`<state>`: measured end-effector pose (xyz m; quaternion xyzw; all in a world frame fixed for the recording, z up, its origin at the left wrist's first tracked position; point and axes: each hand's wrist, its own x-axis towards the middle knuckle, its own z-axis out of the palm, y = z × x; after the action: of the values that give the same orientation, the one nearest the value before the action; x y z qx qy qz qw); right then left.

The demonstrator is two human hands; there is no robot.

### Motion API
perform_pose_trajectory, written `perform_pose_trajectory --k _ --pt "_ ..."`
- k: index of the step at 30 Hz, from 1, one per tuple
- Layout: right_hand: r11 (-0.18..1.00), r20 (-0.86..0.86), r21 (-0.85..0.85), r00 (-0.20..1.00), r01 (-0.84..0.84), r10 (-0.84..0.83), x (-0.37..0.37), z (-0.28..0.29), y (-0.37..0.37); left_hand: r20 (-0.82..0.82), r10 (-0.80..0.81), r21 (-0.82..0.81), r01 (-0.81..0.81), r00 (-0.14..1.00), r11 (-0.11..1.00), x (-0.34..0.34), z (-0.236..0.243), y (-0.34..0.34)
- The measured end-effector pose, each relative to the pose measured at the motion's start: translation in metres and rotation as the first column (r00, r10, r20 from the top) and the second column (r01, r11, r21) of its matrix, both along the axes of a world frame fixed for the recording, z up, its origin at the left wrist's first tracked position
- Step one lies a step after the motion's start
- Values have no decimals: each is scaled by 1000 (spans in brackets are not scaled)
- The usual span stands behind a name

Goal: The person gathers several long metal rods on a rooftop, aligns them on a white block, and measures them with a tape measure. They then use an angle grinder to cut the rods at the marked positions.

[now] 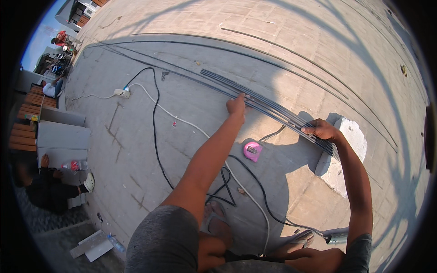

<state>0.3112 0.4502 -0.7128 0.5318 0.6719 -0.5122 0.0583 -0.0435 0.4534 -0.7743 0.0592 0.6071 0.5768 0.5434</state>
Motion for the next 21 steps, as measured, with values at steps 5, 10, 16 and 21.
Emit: perform_pose_trajectory --k 5,10,16,21 --pt "997 16 83 1000 11 -12 -3 6 -10 -25 -115 -90 112 993 990 1 4 -2" --pt "932 154 347 987 -105 54 12 4 -10 -25 -169 -99 166 985 981 -5 -6 3" --pt "847 372 509 927 -156 -53 43 83 -24 -143 -127 -162 103 982 981 3 -12 4" --pt "826 402 561 891 -55 -214 63 166 -65 -516 -55 -259 -94 855 961 22 0 -6"
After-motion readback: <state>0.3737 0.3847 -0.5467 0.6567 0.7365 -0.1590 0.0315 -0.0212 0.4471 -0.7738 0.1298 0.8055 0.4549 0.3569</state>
